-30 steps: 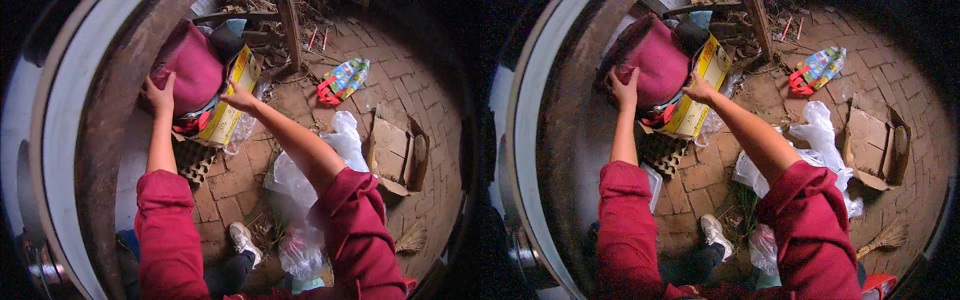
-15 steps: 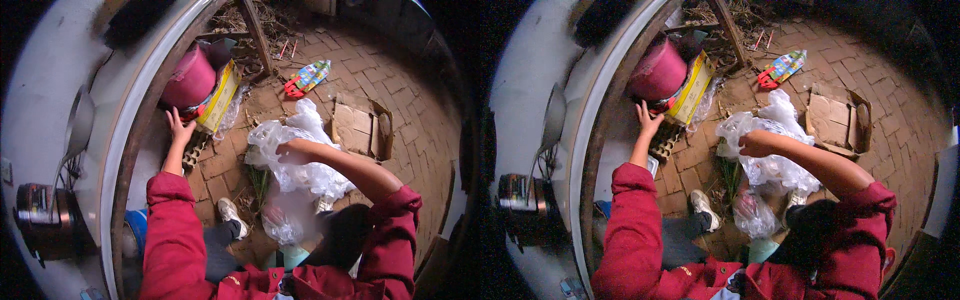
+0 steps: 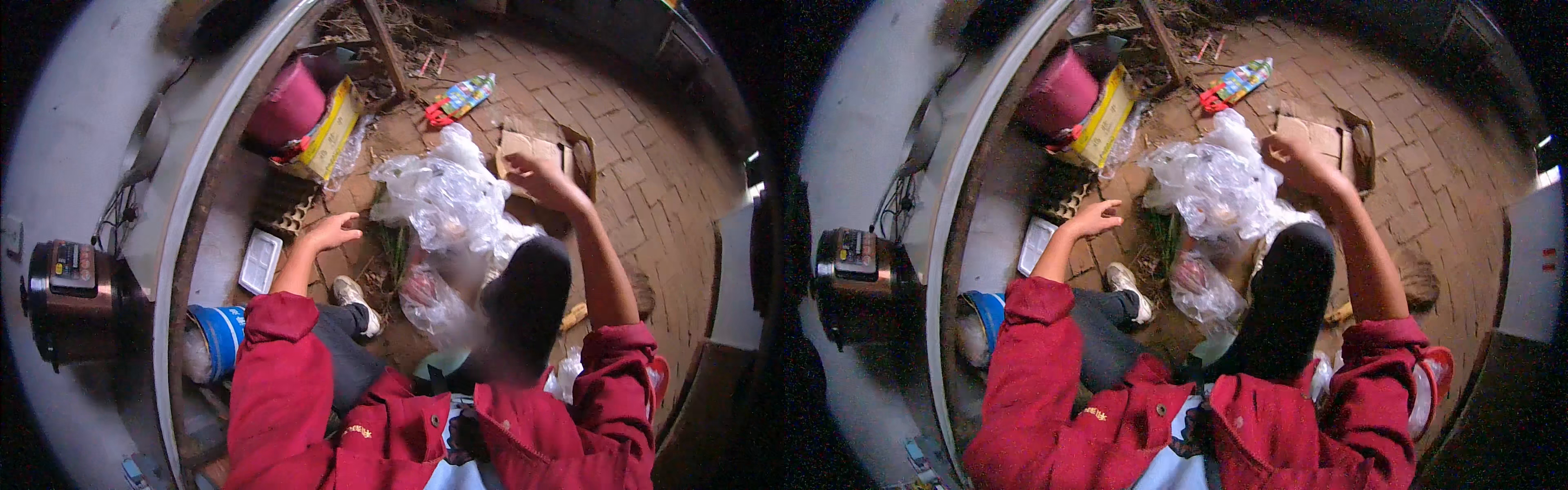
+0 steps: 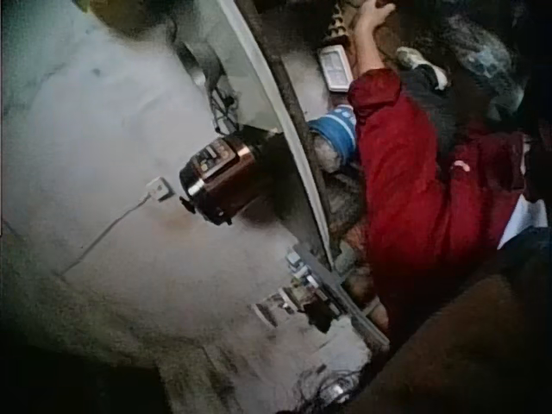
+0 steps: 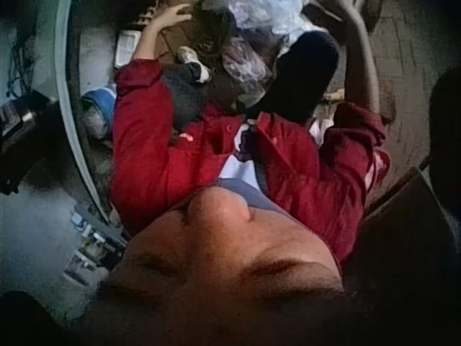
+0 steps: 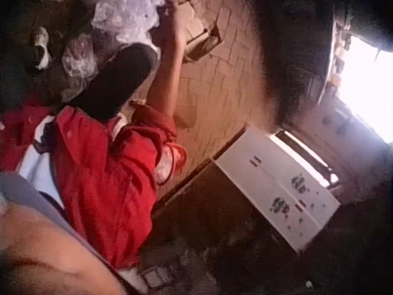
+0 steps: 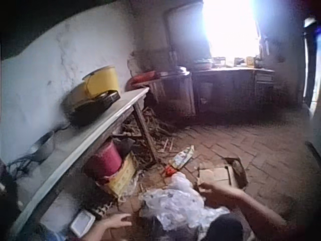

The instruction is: The person sits on a tiled floor and organizes various household items, including a red bag, a hand fan, a pink bucket, and plastic bags, into a cardboard box and other containers.

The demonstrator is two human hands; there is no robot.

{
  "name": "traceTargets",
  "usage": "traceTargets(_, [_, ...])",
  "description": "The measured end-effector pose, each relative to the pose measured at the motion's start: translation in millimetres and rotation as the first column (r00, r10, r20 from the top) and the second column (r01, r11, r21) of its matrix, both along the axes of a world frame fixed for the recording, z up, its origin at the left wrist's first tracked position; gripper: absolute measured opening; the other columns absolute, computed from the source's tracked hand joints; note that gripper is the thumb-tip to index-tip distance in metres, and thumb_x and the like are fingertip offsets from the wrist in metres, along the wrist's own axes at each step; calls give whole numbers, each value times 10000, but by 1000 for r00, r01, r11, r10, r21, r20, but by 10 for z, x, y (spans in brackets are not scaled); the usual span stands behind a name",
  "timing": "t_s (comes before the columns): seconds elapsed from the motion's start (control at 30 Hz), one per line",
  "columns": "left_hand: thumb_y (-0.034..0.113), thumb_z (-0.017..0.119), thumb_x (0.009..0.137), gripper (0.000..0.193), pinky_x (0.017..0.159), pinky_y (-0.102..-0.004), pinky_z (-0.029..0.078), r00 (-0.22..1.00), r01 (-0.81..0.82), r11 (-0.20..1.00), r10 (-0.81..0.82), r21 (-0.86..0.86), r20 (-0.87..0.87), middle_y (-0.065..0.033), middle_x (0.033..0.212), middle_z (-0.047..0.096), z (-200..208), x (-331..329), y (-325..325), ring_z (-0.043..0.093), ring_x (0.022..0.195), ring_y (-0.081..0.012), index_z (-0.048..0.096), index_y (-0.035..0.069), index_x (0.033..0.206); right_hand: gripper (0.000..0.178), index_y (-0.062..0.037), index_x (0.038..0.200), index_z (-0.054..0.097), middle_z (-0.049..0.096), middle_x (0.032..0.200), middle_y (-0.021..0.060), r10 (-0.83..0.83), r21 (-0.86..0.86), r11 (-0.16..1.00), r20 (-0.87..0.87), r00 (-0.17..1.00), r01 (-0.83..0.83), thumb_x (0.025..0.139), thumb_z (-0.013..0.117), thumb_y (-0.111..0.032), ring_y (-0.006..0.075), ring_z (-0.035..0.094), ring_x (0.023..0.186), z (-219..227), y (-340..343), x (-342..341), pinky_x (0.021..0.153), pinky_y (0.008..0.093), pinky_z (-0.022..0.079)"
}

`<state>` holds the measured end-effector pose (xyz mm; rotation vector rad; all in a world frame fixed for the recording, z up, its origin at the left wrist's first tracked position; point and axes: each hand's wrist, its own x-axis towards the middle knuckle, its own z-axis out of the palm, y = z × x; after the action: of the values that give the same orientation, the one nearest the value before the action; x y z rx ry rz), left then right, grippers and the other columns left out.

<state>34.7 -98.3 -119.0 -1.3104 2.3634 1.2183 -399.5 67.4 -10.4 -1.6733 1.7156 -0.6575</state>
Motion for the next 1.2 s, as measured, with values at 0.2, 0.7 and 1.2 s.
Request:
traceTargets(0.2, [325,645,783,596,908,-385,442,996,88,992,-88,-92,4,-199,1179,569,-208,-134,252,550,1082,-317,464,75,1293,368,-14,1179,520,618,1057,155,-577,-27,817,-5,817,576,890,575,-235,203,600,947,-726,1479,-1199,807,309,472])
traceTargets(0.7, [275,661,805,534,871,-347,455,972,230,973,-231,38,34,-186,1122,599,-1059,-599,860,587,1019,-256,495,50,1260,545,-11,1185,556,606,1120,191,-834,492,363,-207,511,791,782,630,-371,294,592,1011,-2740,4566,-635,859,386,470])
traceTargets(1.2, [246,650,823,486,869,-327,450,979,194,976,-199,102,40,-155,1107,606,-1328,-479,835,582,994,-222,513,14,1228,307,10,1008,552,589,997,238,-920,185,-372,-202,-335,909,806,557,-221,363,574,922,-2592,5767,-647,815,484,449])
